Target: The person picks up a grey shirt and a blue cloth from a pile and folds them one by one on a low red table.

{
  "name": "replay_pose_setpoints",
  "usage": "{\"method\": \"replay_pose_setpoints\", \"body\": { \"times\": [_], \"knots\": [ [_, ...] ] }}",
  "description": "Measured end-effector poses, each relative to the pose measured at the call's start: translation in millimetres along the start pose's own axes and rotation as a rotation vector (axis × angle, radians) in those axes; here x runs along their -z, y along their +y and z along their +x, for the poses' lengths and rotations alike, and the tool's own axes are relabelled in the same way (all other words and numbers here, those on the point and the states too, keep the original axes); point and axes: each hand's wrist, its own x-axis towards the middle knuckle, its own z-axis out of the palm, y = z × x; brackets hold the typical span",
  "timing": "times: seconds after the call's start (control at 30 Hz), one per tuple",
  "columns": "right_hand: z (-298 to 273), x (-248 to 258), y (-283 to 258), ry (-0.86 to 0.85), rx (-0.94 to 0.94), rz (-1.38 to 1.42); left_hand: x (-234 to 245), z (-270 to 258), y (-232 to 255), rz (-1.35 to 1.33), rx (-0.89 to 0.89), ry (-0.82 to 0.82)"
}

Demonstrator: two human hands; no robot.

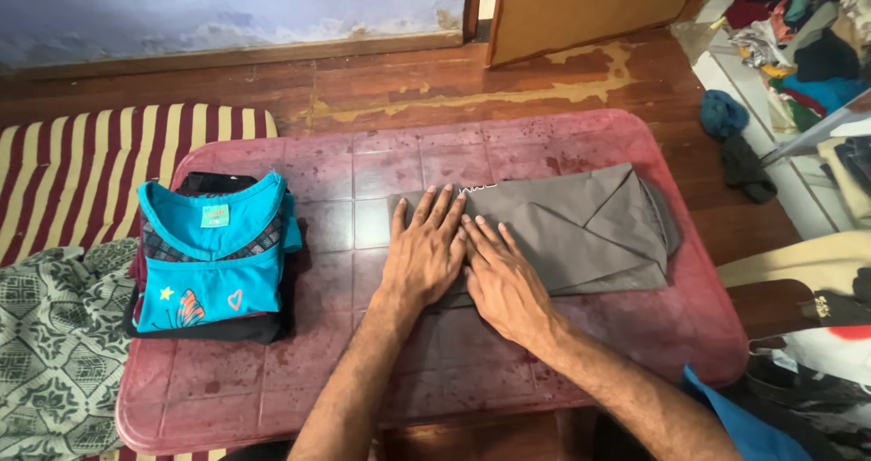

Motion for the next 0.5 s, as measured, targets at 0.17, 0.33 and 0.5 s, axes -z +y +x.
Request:
{"method": "replay_pose_setpoints", "body": {
  "times": [0.17, 0.33, 0.5],
  "knots": [
    [-0.6, 5.6, -2.3, 0.015, 0.027, -0.01, 5.0, 3.2, -10.3, -0.145, 0.023, -0.045],
    [-1.2, 3.2, -4.4, -0.004, -0.002, -0.031, 10.5, -3.0, 1.3, 0.057, -0.051, -0.03],
    [-3.0, 4.5, -1.7, -0.009, 0.011, 0.009, 15.3, 1.7, -9.4, -0.015, -0.037, -0.03]
  ]
}}
